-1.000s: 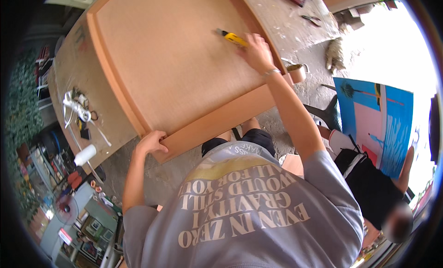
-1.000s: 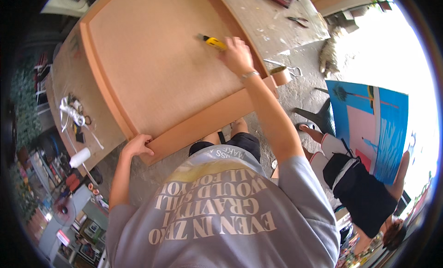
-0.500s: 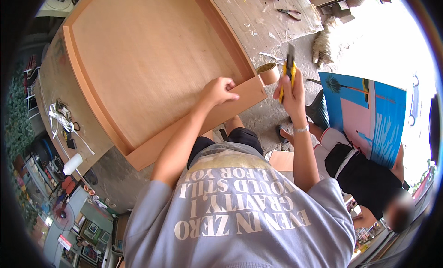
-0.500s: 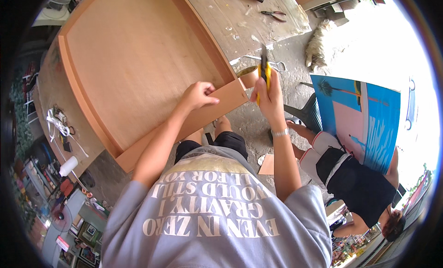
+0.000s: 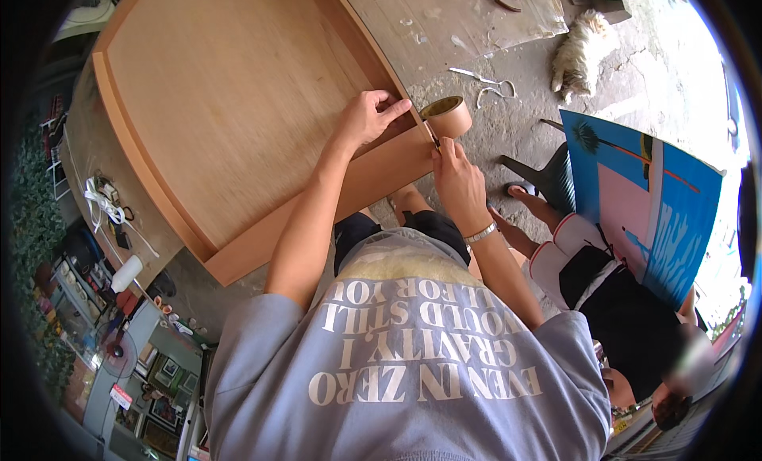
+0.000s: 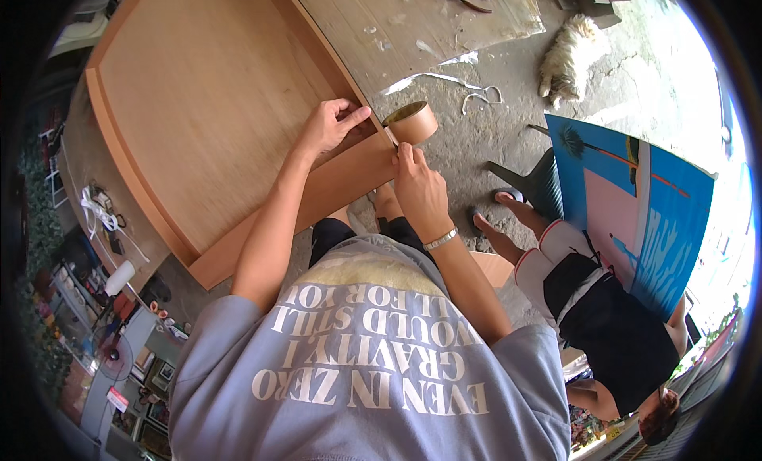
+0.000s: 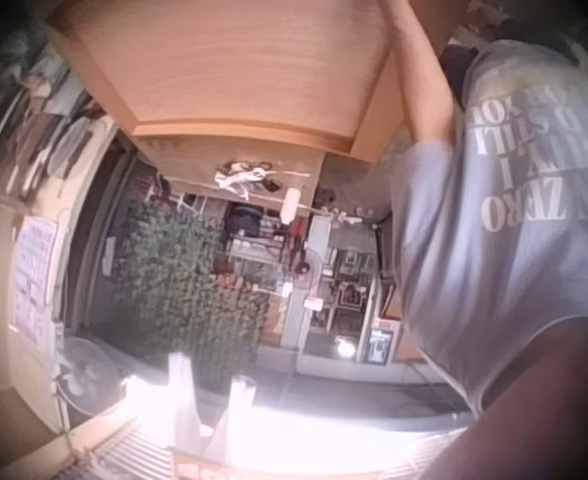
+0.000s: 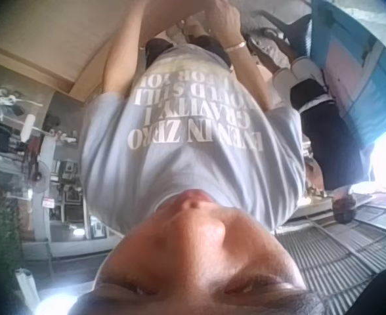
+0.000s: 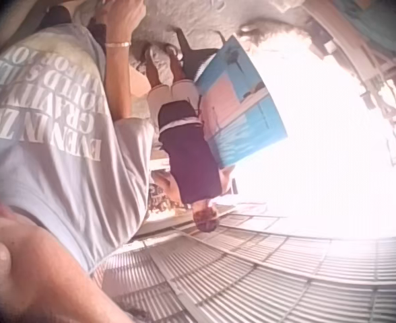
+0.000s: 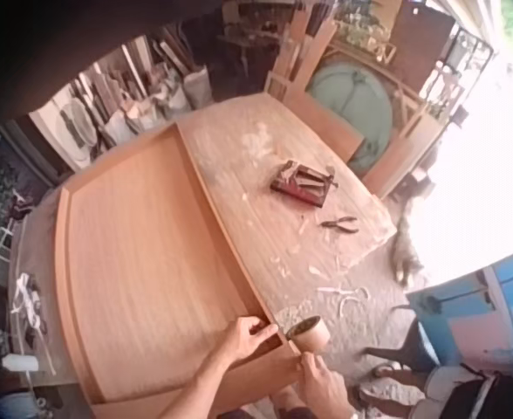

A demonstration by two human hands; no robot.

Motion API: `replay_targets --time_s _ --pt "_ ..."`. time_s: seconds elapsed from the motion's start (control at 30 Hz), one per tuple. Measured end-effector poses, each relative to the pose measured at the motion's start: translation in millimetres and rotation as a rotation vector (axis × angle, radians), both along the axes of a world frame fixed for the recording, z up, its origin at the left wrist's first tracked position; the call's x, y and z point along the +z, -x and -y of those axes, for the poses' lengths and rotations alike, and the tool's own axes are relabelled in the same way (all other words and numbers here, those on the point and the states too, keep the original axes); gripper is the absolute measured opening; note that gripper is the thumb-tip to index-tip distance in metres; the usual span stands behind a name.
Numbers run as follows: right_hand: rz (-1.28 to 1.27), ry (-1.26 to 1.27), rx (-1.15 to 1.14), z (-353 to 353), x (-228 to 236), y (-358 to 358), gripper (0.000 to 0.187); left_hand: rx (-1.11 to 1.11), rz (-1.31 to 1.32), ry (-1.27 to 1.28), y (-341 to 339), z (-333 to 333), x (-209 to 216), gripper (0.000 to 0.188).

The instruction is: The person assembles a wooden frame around a large canvas by hand, using a utility knife to trim the edges. They repeatedly align the frame pieces, press them into place, and cut the excess material along the perimeter. Finally, they lift the canvas to reveal a textured painting on the front.

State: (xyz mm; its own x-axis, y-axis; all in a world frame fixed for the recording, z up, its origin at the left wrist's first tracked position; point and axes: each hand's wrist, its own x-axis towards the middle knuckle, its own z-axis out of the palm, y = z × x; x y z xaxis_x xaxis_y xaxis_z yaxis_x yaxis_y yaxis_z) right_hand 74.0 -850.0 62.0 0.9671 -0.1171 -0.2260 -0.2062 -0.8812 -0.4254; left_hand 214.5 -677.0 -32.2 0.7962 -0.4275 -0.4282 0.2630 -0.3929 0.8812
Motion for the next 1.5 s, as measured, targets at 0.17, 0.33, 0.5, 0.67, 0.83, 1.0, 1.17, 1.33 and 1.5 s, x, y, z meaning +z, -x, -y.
replay_targets --time_s 0.17,0.33,0.5,0.67,0.83,1.0,1.17,1.33,1.5 --pt "-0.034 -0.053 -0.007 2.6 -8.0 0.0 0.018 0.0 -0.064 0.03 -2.1 1.9 5.4 0.057" --pt "-0.042 -0.053 0.002 0.4 -4.7 -5.7 0.016 -0.033 -0.123 0.024 -8.0 1.9 11.2 0.046" --pt "-0.005 -0.075 0.015 1.5 -3.8 -5.1 0.014 -0.019 -0.159 0.03 -9.5 1.3 12.5 0.051" --pt "-0.042 -0.046 0.0 2.8 -4.5 0.4 0.012 -0.033 -0.174 0.046 -12.5 0.9 17.0 0.051" --pt "-0.066 -0.037 -0.002 8.5 -11.8 20.0 0.013 -0.019 -0.188 0.088 -11.9 1.4 15.4 0.051" --pt "-0.071 -0.025 0.004 10.1 -7.5 23.3 0.014 -0.007 -0.184 0.075 -10.4 -0.7 8.4 0.054" --pt "0.066 -0.063 0.013 34.7 1.1 51.8 0.018 -0.056 -0.099 -0.009 -13.7 0.6 22.8 0.057" --pt "0.2 -0.089 0.245 63.5 15.1 -37.1 0.04 -0.017 -0.081 0.029 -8.6 -2.2 6.7 0.055" --pt "-0.008 -0.071 0.749 108.4 19.2 -103.2 0.055 -0.048 -0.066 -0.008 -14.3 2.6 12.9 0.057"
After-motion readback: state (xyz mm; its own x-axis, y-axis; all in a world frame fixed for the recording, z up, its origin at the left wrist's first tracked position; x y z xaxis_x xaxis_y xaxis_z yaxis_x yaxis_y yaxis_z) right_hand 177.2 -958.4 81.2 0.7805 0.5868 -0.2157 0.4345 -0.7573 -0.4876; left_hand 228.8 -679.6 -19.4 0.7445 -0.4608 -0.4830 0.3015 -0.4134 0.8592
